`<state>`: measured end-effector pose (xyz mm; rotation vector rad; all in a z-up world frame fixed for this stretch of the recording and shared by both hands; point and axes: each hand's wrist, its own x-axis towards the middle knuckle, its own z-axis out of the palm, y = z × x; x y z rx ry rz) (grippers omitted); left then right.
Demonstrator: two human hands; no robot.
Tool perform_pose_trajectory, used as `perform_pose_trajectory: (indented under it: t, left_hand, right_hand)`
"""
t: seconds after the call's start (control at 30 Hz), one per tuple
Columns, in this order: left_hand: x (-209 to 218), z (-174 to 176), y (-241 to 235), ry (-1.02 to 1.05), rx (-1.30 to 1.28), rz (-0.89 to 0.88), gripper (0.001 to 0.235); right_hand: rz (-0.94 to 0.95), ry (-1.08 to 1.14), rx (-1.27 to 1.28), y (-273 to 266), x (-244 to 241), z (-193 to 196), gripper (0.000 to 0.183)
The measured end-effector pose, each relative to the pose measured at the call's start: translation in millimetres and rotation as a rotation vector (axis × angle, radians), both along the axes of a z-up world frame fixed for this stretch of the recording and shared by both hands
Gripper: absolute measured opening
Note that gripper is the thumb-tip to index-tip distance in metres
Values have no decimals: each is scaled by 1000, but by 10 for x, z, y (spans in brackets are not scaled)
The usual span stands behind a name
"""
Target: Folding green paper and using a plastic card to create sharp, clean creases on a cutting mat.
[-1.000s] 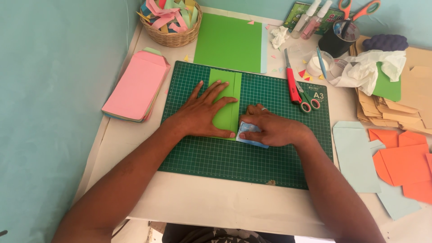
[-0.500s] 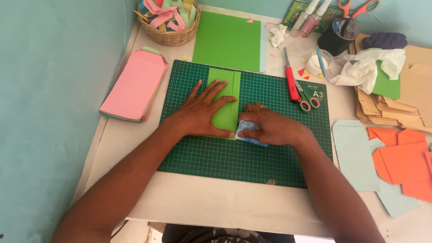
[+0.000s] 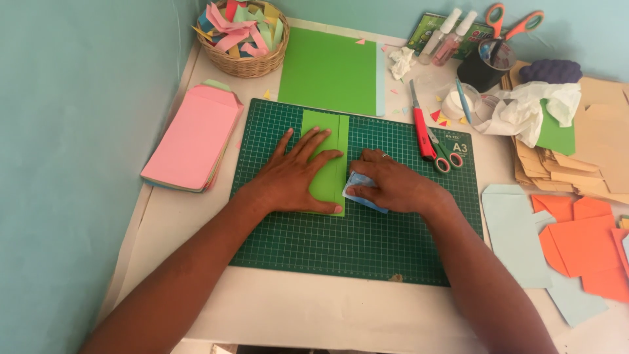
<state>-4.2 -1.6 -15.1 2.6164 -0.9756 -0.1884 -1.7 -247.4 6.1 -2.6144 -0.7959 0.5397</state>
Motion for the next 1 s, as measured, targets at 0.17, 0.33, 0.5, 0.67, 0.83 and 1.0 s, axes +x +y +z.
perform_pose_trajectory:
  t: [0.17,0.33,0.5,0.67,0.83,1.0]
  left_hand:
    - [1,12,-2,17,16,2,102]
    - [10,-6,4,27,4,1,103]
    - [4,13,0,29,-3,2,101]
    - [10,36,-2,46,2,1,101]
    - [14,47,-6,55,19,-3,102]
    - [18,61,-12,64,20,6,103]
  right_hand:
    - [-26,-15,-28,9,81,36,24]
    - [-17,-61,-53,-24,259,-20,26]
    - [-55,-63,-66,-21,405,5,29]
    - [-83,-76,-44,-57,584,1,31]
    - [-67,-111,-33,-105,766,-67,34]
    - [-115,-114,-38,-80,903,4,33]
